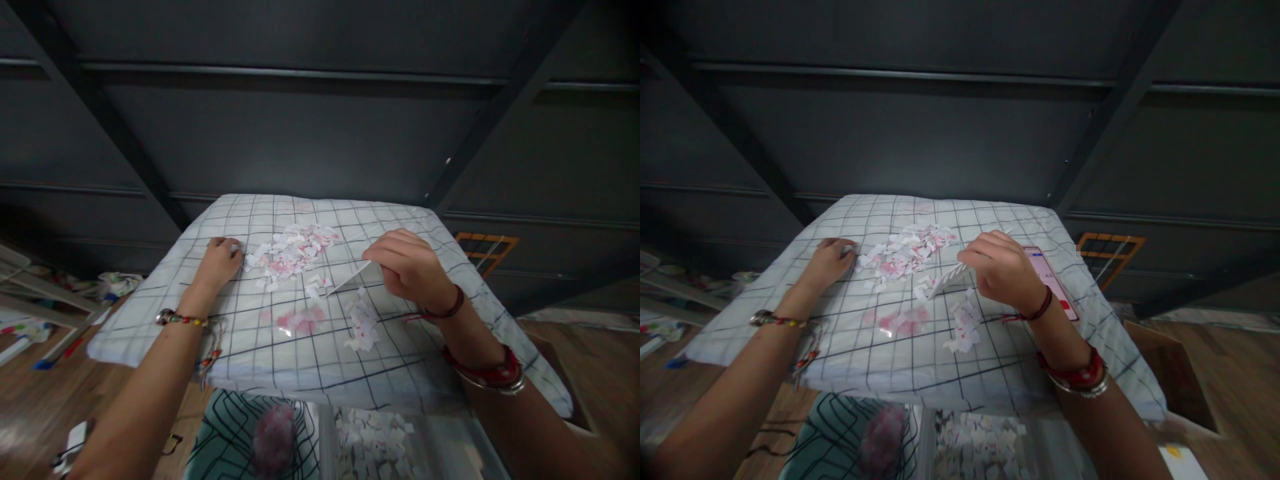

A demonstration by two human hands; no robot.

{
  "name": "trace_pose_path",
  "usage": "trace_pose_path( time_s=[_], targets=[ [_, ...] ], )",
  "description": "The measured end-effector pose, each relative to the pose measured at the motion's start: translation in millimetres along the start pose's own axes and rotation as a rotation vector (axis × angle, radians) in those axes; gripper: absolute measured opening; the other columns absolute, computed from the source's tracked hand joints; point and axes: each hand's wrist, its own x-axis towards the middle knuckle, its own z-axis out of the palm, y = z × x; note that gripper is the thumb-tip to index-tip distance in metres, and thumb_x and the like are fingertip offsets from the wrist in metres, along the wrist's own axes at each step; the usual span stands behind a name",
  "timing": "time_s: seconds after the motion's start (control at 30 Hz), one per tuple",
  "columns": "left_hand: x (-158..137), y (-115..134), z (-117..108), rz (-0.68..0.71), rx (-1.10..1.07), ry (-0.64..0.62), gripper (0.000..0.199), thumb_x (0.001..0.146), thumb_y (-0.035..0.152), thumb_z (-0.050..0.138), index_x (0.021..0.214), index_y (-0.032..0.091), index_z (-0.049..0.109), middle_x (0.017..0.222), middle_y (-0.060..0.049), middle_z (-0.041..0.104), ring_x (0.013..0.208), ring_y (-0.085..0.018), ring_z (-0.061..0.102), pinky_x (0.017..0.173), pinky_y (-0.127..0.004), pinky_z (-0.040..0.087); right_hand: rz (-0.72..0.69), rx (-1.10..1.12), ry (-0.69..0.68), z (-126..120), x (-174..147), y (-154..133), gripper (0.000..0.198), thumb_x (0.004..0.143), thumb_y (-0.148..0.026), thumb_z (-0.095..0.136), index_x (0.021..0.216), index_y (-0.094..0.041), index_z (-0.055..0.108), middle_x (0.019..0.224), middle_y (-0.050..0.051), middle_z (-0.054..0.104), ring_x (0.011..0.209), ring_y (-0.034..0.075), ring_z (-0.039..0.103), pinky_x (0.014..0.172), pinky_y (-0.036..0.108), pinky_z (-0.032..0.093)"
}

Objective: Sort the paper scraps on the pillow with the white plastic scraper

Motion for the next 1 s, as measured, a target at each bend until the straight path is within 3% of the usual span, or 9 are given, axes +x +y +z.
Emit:
trace_pose_path(
  time_s=[0.3, 0.6, 1.0],
  targets=[
    [1.1, -3.9, 1.1, 0.027, 0.013, -0.014, 0.039, 0.078, 0.022, 0.040, 0.104, 0.011, 0.066, 0.100, -0.012, 0.065, 0.116, -0.027, 0.050, 0.106, -0.038, 0.039, 0.072, -0.078, 0.080, 2.4, -4.8, 6.7, 0.032, 0.071, 0.000, 0.042, 0.081, -0.020, 0.065, 0.072, 0.002, 0.065, 0.069, 0.017, 0.056, 0.066, 0.032, 0.043],
    [1.0, -3.5, 0.9, 0.032, 0.018, -0.008, 0.041, 0.077, 0.024, 0.039, 0.105, 0.009, 0.066, 0.100, -0.013, 0.066, 0.114, -0.028, 0.051, 0.105, -0.039, 0.040, -0.007, 0.014, 0.019, 0.7, -2.7, 5.4, 0.030, 0.071, 0.000, 0.041, 0.079, -0.018, 0.064, 0.070, 0.002, 0.064, 0.068, 0.017, 0.057, 0.064, 0.031, 0.044],
    [0.6, -1.6, -0.8, 0.024, 0.005, -0.016, 0.039, 0.077, 0.023, 0.041, 0.103, 0.010, 0.066, 0.101, -0.013, 0.065, 0.114, -0.028, 0.051, 0.105, -0.039, 0.039, -0.007, -0.006, 0.028, -1.5, -1.7, 3.8, 0.029, 0.069, 0.001, 0.041, 0.076, -0.019, 0.062, 0.070, 0.002, 0.063, 0.068, 0.017, 0.055, 0.064, 0.031, 0.043]
  ],
)
